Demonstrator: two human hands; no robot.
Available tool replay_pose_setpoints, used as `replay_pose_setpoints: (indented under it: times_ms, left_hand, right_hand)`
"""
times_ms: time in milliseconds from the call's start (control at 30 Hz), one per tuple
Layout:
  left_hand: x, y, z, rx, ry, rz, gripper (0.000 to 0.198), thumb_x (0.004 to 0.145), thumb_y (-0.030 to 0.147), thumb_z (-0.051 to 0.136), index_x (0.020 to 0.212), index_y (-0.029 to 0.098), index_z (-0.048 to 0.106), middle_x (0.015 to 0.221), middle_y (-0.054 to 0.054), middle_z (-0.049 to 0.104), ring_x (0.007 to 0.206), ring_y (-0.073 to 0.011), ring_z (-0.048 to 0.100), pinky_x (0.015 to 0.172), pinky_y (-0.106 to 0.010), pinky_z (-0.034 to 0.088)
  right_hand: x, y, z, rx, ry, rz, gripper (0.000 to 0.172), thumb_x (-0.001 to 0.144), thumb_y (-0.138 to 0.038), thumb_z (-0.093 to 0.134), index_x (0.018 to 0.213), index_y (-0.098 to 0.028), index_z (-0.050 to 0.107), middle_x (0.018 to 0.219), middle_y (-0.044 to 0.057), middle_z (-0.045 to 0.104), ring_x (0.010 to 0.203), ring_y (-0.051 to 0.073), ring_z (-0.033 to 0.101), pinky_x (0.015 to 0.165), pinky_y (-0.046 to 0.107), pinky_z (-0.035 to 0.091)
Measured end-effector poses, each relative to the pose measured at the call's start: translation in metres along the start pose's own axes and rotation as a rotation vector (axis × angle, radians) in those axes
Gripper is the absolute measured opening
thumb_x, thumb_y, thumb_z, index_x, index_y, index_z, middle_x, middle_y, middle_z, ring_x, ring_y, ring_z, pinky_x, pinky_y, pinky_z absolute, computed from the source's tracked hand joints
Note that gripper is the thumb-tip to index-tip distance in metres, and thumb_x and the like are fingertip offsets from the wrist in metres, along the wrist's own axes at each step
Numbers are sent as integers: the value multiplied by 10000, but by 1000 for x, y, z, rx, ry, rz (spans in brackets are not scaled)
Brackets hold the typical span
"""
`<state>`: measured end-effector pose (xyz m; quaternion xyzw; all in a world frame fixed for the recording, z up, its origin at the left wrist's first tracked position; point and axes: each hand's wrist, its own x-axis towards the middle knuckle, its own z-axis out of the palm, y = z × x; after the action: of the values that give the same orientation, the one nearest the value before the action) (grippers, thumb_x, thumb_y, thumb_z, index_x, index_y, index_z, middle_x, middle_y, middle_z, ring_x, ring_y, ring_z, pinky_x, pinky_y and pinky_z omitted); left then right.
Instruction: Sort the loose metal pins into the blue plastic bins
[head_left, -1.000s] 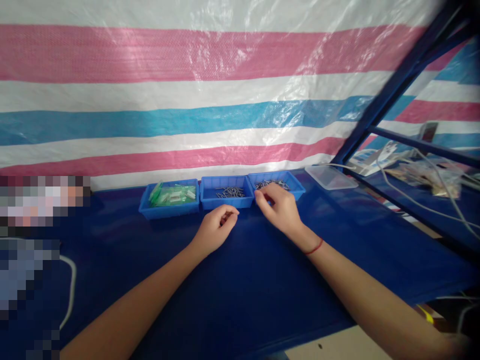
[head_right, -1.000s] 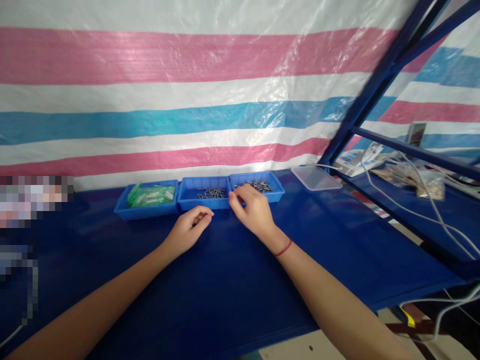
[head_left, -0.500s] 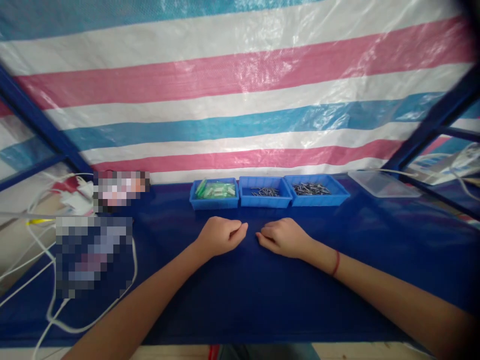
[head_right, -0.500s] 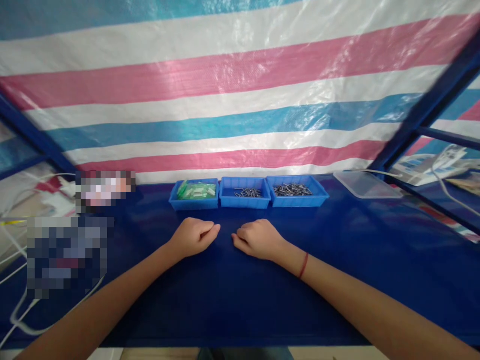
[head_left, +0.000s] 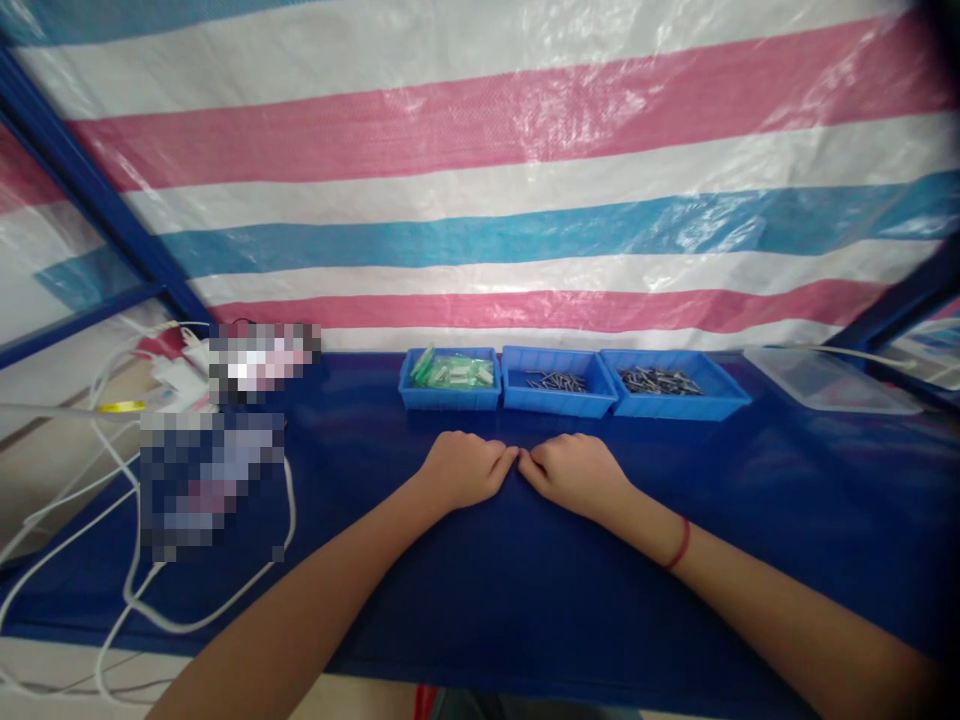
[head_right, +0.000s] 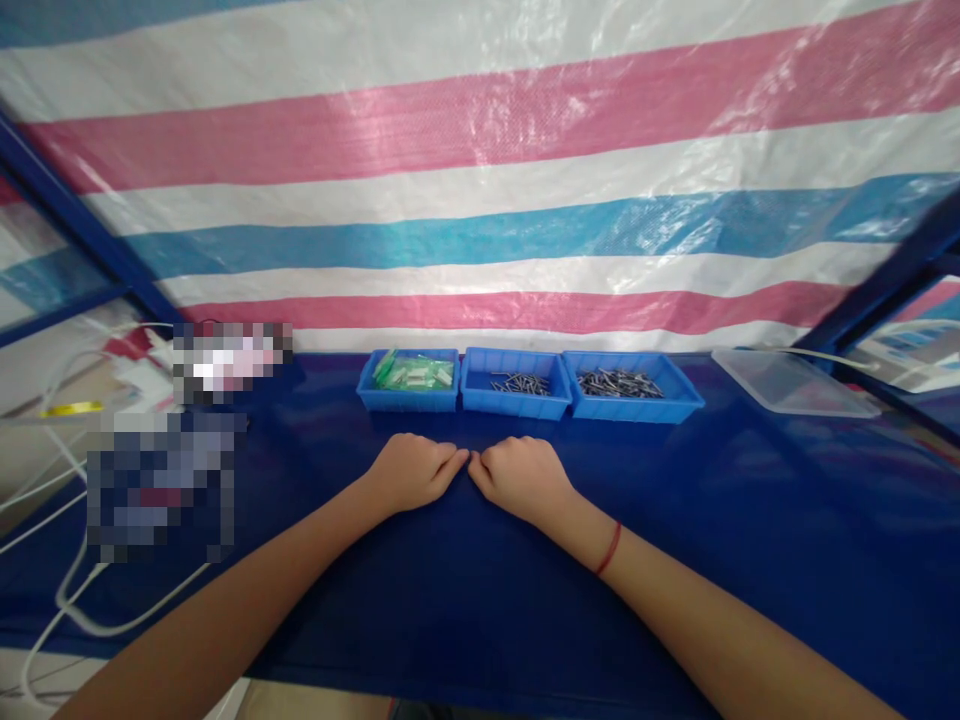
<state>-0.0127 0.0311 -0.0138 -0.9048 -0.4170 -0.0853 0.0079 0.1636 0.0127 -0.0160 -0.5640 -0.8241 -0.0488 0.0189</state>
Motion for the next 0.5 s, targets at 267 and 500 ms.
replay_pose_setpoints:
  times_ms: [267, 500]
  left_hand:
    - [-1, -2, -2, 23, -35, -35, 274, 954, 274, 339, 1002, 161, 584, 661, -86, 694, 563, -243, 659, 552, -304, 466]
    - [-4, -20, -18, -9, 103, 3, 312, 975, 261, 292, 1140, 190, 547, 954, -75, 687, 904, -218, 633, 809, -336, 459]
  right_hand:
    - [-4, 4, -4, 38, -31, -26, 516, 935, -376, 339, 652, -182, 725, 699, 109, 725, 624, 235, 691, 513, 275, 375]
    - [-6, 5, -8, 56, -57, -14, 553, 950, -390, 293, 665, -189, 722, 713, 86, 729, 650, 229, 698, 540, 268, 399]
